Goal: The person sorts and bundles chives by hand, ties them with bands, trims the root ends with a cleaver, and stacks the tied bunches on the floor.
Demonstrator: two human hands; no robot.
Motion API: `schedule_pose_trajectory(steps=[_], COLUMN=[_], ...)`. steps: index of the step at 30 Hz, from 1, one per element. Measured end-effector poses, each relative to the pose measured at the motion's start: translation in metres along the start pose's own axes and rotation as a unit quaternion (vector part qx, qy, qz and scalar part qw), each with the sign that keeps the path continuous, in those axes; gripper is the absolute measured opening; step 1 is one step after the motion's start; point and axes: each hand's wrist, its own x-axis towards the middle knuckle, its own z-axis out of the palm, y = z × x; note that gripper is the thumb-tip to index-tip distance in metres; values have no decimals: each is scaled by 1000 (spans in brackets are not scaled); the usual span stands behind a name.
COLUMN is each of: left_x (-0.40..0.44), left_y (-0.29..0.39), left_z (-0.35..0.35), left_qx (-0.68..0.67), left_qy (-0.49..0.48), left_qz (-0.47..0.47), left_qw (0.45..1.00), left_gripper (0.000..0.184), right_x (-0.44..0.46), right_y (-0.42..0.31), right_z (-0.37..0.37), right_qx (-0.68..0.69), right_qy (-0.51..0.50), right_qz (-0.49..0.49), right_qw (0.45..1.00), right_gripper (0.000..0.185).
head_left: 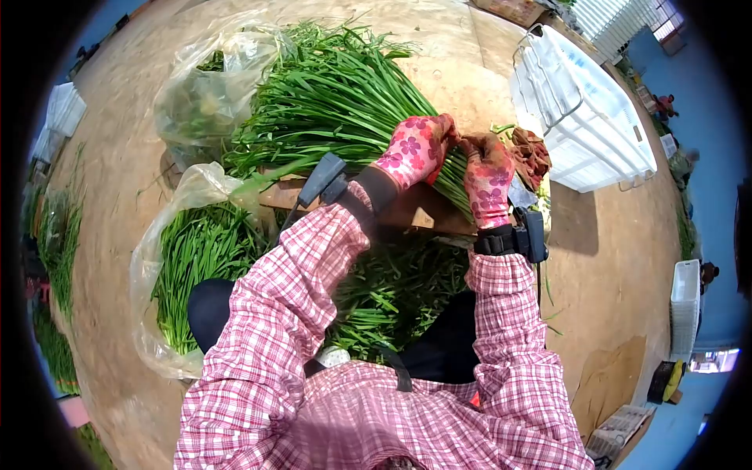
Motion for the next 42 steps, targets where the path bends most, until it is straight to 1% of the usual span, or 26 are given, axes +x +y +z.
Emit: schedule_pose_trajectory(steps=[3,4,7,8,11,14,17,18,20,21,23,24,25,27,28,29,31,32,35,38,41,42], left_x=[0,0,3,4,5,6,6,6,4,6,14,19,23,27,29,31,26,26,29,34,34,34], left_y=[-9,-8,-6,-12,-12,-14,-13,-12,-13,-13,-8,-4,-6,-17,-14,-8,2,5,17,18,10,8], left_z=[5,5,7,11,14,15,15,14,15,14,4,-2,0,2,-6,-13,-19,-21,-23,-18,-16,-15], left_qx=[43,27,14,17,50,50,54,52,41,26,22,15,14,17,69,121,172,155,99,33,-41,-70], left_qy=[52,56,37,66,64,60,59,64,69,62,-6,-76,-67,-42,-11,-4,-32,-58,-104,-98,-101,-100], left_qz=[76,72,21,63,62,52,48,52,52,44,11,-54,-12,80,150,182,173,113,-32,-129,-164,-159], left_qw=[995,995,999,996,995,996,996,995,995,997,1000,996,998,996,986,976,969,980,989,986,981,980], left_gripper=[7,7,8,8,8,8,9,10,10,10,11,11,12,12,11,9,7,7,18,24,27,26], right_x=[-3,-4,-7,-8,-7,-1,3,4,4,3,-2,-5,-5,-5,-7,-7,-9,-8,-8,-8,-8,-7], right_y=[1,-4,-8,-3,-6,-23,-28,-32,-30,-33,-30,-25,-18,-11,-10,-12,-13,-12,-18,-18,-20,-20], right_z=[-1,-3,-5,-2,-2,-10,-10,-11,-9,-10,-9,-7,-4,-3,-1,-1,-2,-2,-4,-4,-6,-7], right_qx=[20,35,83,86,87,79,107,127,108,88,72,66,85,30,10,-7,-56,-52,-78,-96,-103,-103], right_qy=[8,6,-6,5,-3,-41,-49,-59,-53,-52,-42,-35,-31,-9,-20,-10,-18,-24,-34,-25,-35,-41], right_qz=[-33,-17,26,6,11,56,73,103,80,70,38,20,-1,-111,-120,-150,-176,-174,-187,-200,-203,-203], right_qw=[999,999,996,996,996,994,990,985,989,992,996,997,996,993,993,989,983,983,979,975,973,973], right_gripper=[8,8,8,7,5,4,5,5,4,4,6,7,13,17,21,20,18,16,16,14,13,12])
